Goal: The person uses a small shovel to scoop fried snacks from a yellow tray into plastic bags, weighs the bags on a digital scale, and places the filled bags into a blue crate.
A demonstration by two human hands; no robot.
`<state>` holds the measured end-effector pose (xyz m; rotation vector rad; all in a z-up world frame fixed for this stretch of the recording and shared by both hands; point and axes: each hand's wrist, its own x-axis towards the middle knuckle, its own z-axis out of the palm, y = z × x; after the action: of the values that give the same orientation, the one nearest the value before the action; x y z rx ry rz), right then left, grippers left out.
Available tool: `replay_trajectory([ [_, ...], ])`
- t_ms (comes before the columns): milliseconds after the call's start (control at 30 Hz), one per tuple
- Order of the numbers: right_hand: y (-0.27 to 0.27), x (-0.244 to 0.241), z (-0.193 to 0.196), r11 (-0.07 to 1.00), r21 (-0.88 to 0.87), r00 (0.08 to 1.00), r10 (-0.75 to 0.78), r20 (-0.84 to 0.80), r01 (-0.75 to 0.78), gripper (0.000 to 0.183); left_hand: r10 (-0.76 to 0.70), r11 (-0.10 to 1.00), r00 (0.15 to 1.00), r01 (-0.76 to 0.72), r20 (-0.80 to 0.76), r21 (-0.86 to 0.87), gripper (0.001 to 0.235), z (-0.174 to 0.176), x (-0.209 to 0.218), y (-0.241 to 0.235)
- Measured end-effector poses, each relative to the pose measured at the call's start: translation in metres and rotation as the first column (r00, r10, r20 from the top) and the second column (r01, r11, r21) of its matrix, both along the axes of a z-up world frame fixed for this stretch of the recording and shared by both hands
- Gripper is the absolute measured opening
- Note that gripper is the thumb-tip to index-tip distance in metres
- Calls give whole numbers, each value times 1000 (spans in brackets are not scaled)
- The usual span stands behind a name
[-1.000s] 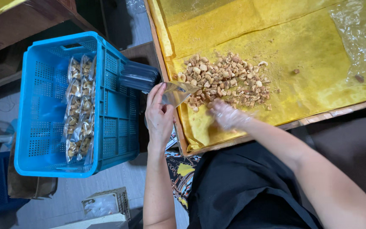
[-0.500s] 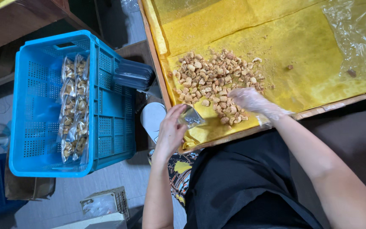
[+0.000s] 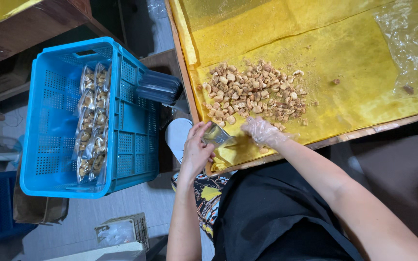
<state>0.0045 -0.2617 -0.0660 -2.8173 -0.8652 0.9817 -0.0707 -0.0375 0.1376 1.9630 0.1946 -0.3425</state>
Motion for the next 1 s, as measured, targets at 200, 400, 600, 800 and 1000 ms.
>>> replay_trajectory([
  [200,-32,21,15,806,395,897,-395,-197,441,55,-33,991,999,31,-10,-133,72,1,11,-4],
  [400,-51,25,156,-11,467,456,-201,-867,884,62,-108,983,994,106,-10,-148,67,-1,33,-19],
  [600,-14,14,235,196,843,848,-309,-431,500,57,-171,982,982,176,81,-63,75,-8,52,-50],
  [800,-12,14,255,634,736,969,-208,-135,239,55,-119,979,989,132,93,-155,68,-14,50,-55],
  [1000,-7,11,264,765,529,929,-279,-242,367,35,-82,974,994,94,68,-205,63,-21,48,-55],
])
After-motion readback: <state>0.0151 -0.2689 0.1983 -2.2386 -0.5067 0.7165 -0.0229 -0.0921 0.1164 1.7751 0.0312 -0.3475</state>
